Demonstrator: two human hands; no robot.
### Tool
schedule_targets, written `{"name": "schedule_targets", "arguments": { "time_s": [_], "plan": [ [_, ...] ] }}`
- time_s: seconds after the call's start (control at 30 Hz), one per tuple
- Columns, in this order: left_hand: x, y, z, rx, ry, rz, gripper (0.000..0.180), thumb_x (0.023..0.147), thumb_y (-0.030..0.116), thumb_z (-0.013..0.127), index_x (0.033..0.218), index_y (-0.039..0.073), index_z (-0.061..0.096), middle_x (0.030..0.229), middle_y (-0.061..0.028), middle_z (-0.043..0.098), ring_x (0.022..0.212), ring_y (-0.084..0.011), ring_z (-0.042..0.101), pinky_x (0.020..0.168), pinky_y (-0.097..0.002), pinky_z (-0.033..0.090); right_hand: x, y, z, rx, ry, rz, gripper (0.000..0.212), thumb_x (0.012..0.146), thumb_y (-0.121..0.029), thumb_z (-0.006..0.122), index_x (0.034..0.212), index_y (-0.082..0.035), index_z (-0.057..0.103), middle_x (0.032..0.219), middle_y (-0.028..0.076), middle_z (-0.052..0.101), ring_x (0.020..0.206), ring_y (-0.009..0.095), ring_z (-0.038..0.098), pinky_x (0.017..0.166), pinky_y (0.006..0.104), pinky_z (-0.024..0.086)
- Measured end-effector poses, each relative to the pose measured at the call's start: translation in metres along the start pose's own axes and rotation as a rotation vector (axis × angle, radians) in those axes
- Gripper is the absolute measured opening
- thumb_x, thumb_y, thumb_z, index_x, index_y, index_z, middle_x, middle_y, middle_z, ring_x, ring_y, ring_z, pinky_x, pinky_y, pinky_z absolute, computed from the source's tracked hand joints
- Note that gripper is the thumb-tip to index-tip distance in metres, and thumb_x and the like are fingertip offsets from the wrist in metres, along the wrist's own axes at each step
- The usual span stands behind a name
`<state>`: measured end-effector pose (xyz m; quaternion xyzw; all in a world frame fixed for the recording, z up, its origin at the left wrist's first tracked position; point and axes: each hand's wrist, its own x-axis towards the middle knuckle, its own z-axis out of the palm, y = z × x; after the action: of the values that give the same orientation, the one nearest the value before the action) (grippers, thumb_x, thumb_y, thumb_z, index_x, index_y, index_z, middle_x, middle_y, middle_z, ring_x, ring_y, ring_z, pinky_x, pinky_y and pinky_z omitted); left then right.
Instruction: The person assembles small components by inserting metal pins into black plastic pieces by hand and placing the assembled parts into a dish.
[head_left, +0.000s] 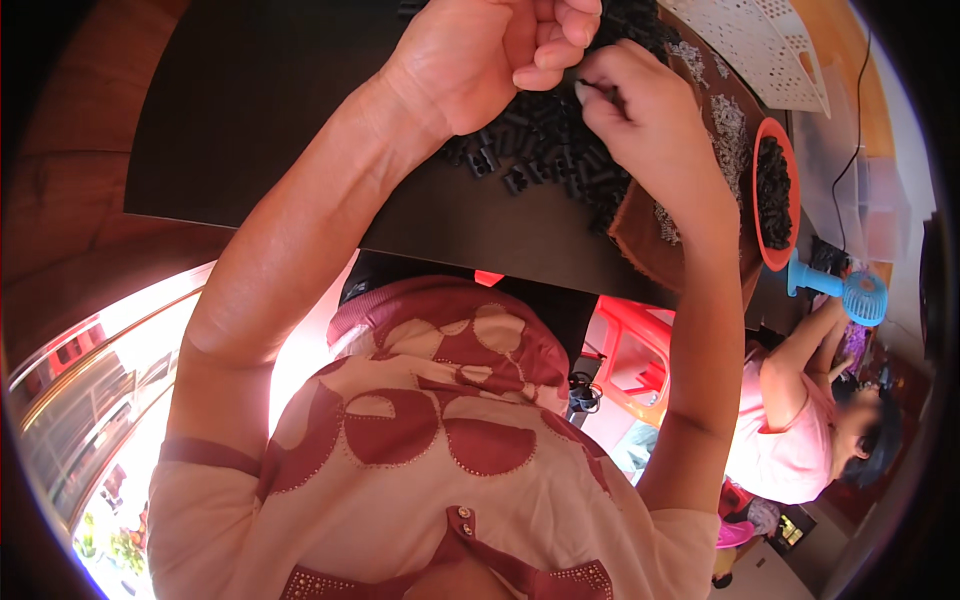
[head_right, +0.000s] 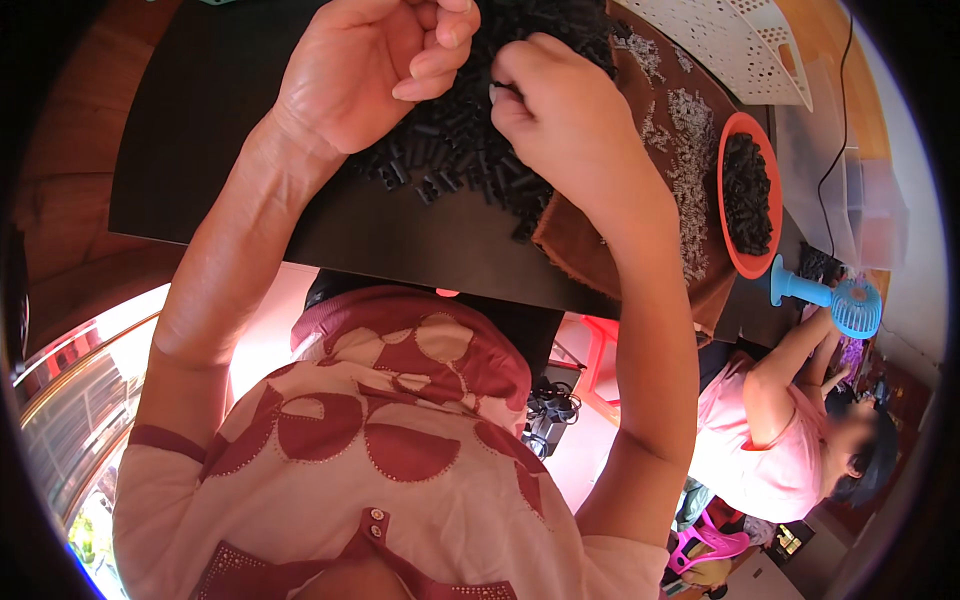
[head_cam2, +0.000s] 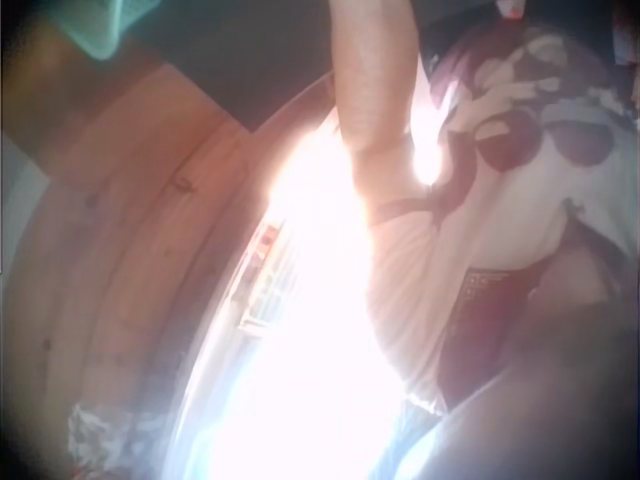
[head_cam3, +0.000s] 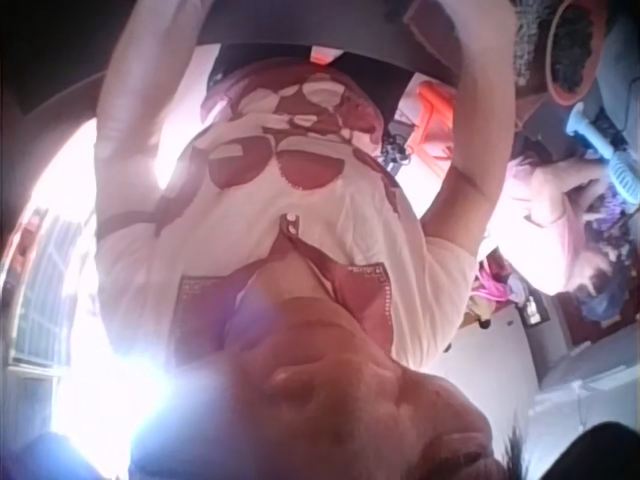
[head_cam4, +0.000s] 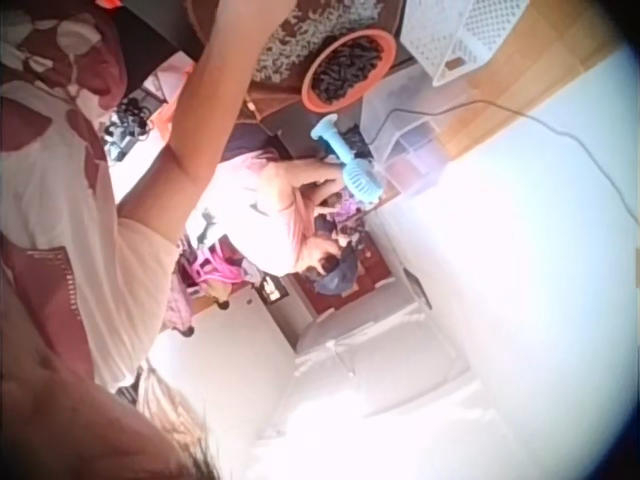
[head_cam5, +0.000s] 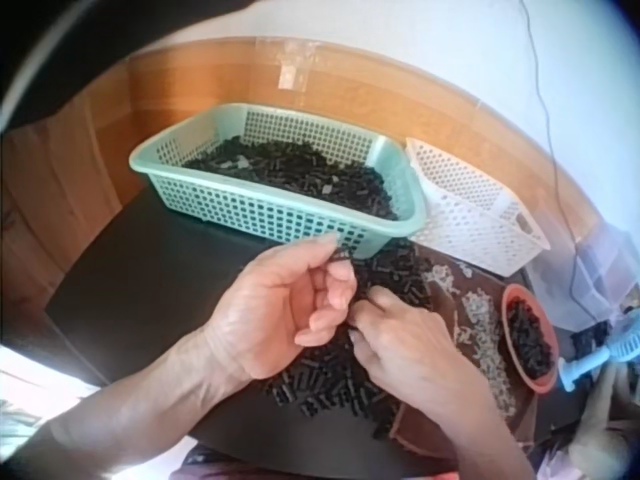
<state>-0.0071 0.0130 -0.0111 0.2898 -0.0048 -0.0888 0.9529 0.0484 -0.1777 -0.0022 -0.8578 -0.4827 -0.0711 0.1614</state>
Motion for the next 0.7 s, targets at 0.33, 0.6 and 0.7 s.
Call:
{"name": "schedule_targets", "arguments": {
  "time_s": [0.33, 0.6, 0.7],
  "plan": [
    [-0.001, 0.0, 0.018, 0.073, -0.015, -0.053, 0.034, 0.101, 0.034, 0.051, 0.082, 0.006, 0.06, 0.068, -0.0051, 0.056, 0.051, -0.0118, 0.047, 0.041, -0.0225, 0.03, -0.022, -0.01, -0.034, 0.953, 0.129, 0.427, 0.01, 0.09, -0.004, 0.063, 0.099, -0.001, 0.066, 0.076, -0.005, 0.058, 0.064, 0.001, 0.048, 0.054, 0.0181, 0.038],
    [-0.004, -0.015, 0.012, 0.255, -0.125, -0.028, 0.022, 0.099, 0.027, 0.052, 0.092, 0.008, 0.06, 0.073, -0.0028, 0.058, 0.053, -0.0072, 0.043, 0.042, -0.0209, 0.026, -0.022, -0.031, -0.049, 1.202, 0.352, 0.399, 0.008, 0.089, 0.0, 0.061, 0.096, 0.002, 0.063, 0.077, 0.005, 0.063, 0.054, 0.005, 0.049, 0.047, 0.0178, 0.036],
    [-0.006, -0.017, 0.015, 0.319, -0.128, -0.039, 0.022, 0.1, 0.027, 0.052, 0.097, 0.007, 0.061, 0.072, -0.0027, 0.059, 0.053, -0.0075, 0.046, 0.042, -0.0211, 0.026, -0.021, -0.036, -0.048, 1.261, 0.399, 0.378, 0.007, 0.088, 0.002, 0.061, 0.095, 0.003, 0.062, 0.08, 0.01, 0.066, 0.052, 0.006, 0.051, 0.043, 0.0178, 0.035]
  ]
}}
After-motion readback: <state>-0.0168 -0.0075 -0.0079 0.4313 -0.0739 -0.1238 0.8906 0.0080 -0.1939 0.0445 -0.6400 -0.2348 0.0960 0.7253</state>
